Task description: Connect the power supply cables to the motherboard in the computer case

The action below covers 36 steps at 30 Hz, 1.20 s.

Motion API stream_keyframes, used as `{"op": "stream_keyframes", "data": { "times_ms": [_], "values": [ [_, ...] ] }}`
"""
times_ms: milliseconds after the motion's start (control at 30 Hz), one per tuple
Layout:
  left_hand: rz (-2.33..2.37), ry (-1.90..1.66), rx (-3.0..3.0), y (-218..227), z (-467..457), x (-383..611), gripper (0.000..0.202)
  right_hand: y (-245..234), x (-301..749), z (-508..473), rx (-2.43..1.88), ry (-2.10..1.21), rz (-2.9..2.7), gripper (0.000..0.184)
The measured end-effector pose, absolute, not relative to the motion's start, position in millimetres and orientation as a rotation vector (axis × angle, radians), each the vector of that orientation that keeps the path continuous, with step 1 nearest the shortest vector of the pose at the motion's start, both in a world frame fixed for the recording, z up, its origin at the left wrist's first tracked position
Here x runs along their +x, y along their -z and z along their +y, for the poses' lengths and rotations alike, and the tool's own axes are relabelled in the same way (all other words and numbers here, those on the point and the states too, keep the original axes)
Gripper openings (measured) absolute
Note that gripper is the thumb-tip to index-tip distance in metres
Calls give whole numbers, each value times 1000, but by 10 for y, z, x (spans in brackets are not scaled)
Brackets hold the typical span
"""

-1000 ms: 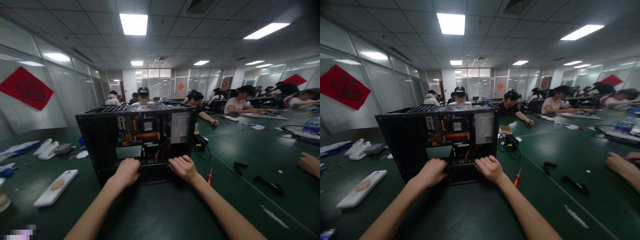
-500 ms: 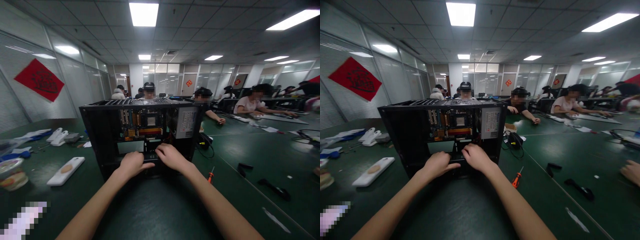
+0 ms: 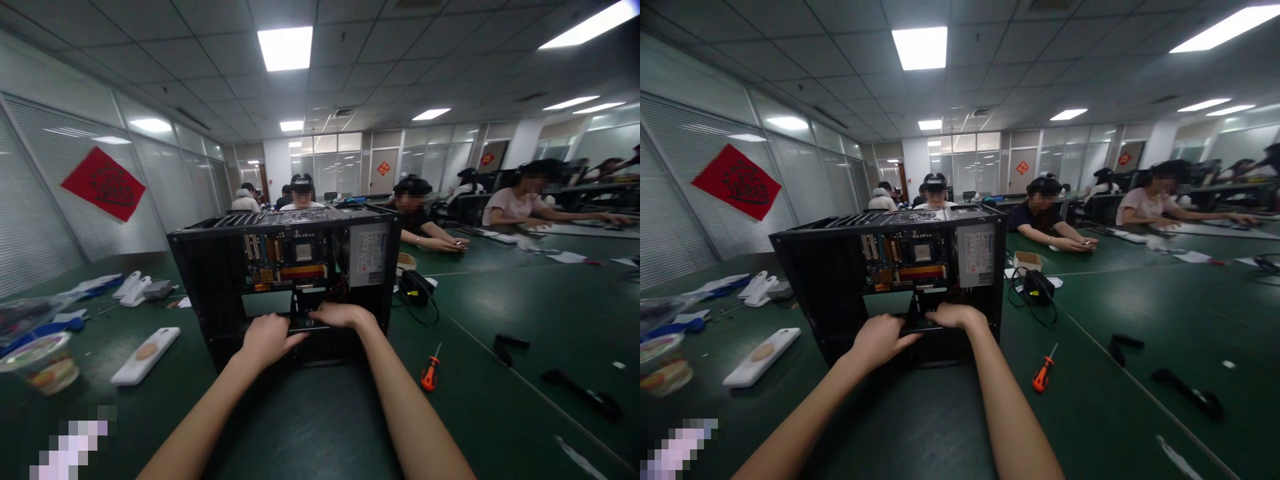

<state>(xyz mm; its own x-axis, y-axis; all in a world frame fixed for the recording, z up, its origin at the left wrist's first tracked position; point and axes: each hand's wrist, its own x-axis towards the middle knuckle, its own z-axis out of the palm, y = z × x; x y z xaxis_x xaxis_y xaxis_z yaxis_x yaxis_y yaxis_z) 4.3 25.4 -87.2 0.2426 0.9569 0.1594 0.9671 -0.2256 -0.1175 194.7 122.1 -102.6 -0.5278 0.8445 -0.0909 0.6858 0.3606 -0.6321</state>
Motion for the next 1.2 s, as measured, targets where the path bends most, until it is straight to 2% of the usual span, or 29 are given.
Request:
{"op": "stream_keyframes", "data": {
  "times_ms": [100,200,300,367,400,500,600,700,800,1000,1200],
  "values": [
    [-1900,156,-2366,860,238,46,52,1007,1933,1211,-1256,-952,-2282,30],
    [-1942,449,-2432,852,242,32,44,914,1896,1165,-1182,-928,-2145,31],
    [-1822,790,-2554,773,264,42,70,719,1871,1062,-1011,-959,-1930,25],
    [-1716,921,-2599,628,265,75,76,564,1872,959,-881,-1032,-1804,25],
    [-1688,969,-2589,526,255,95,66,491,1880,898,-828,-1079,-1789,26],
    [-1601,926,-2559,165,164,135,15,313,1935,674,-750,-1116,-1916,38],
    [-1623,865,-2298,-131,6,105,6,189,2001,415,-817,-942,-2118,46],
    [-1617,812,-2110,-256,-138,28,18,87,2013,177,-884,-703,-2248,46],
    [-1588,744,-2054,-255,-216,-15,20,16,1941,23,-802,-574,-2211,34],
    [-1515,788,-2192,-213,-253,64,48,9,1801,-31,-732,-825,-2058,30],
    [-1443,969,-2488,-230,-289,20,57,-14,1915,-4,-719,-911,-1984,27]
  ]
}}
